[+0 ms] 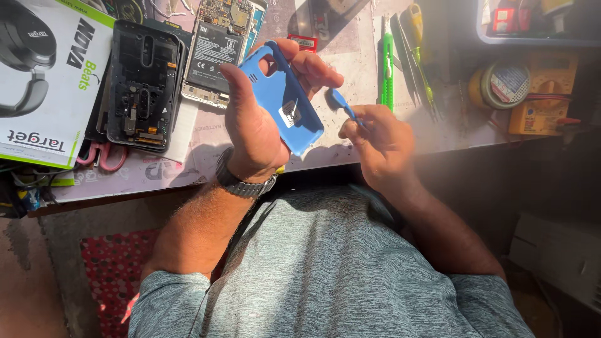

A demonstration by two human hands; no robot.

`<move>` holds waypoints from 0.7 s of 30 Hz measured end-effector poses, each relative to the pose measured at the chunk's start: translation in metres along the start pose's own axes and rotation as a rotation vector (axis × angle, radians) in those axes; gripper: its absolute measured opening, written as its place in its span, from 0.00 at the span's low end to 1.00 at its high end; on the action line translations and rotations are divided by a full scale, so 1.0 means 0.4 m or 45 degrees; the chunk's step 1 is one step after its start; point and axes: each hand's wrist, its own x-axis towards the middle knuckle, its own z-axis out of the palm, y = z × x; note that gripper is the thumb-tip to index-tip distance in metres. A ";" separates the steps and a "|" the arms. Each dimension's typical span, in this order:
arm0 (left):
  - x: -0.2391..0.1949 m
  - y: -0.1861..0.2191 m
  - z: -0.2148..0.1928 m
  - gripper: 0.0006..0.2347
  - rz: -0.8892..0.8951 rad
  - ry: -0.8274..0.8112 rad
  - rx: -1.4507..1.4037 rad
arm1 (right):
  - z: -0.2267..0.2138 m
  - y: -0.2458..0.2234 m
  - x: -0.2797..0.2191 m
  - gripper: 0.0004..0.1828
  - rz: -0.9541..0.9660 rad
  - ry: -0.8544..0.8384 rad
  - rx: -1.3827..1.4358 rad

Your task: The person cleans a blue phone case and a black mobile phone using a small brush and a spray bottle. They scrub the case, spray the phone, and continue scrubbing both items on a cluttered workbench.

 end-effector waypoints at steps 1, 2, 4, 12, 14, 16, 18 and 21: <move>0.002 -0.002 0.008 0.33 -0.005 -0.002 0.037 | 0.004 0.003 0.002 0.11 0.122 0.004 0.141; 0.003 -0.007 0.015 0.33 -0.010 -0.004 0.074 | 0.012 0.006 0.001 0.14 0.244 0.006 0.282; -0.001 -0.017 0.021 0.33 -0.049 0.002 0.152 | 0.037 0.012 -0.011 0.13 0.251 0.039 0.264; -0.006 -0.064 -0.032 0.24 0.171 0.417 0.717 | 0.062 -0.025 0.031 0.10 -0.521 -0.010 -0.447; -0.006 -0.057 -0.056 0.23 0.110 0.423 0.569 | 0.045 -0.049 0.024 0.11 -0.363 -0.240 -0.328; -0.014 -0.039 -0.074 0.23 -0.078 0.301 0.224 | 0.028 -0.062 0.009 0.12 -0.281 -0.319 -0.215; -0.002 -0.014 -0.076 0.27 -0.308 0.068 -0.117 | 0.016 -0.064 0.013 0.13 -0.305 -0.250 -0.113; -0.001 0.015 -0.048 0.33 -0.505 -0.076 -0.166 | 0.018 -0.061 0.040 0.14 -0.386 -0.090 -0.812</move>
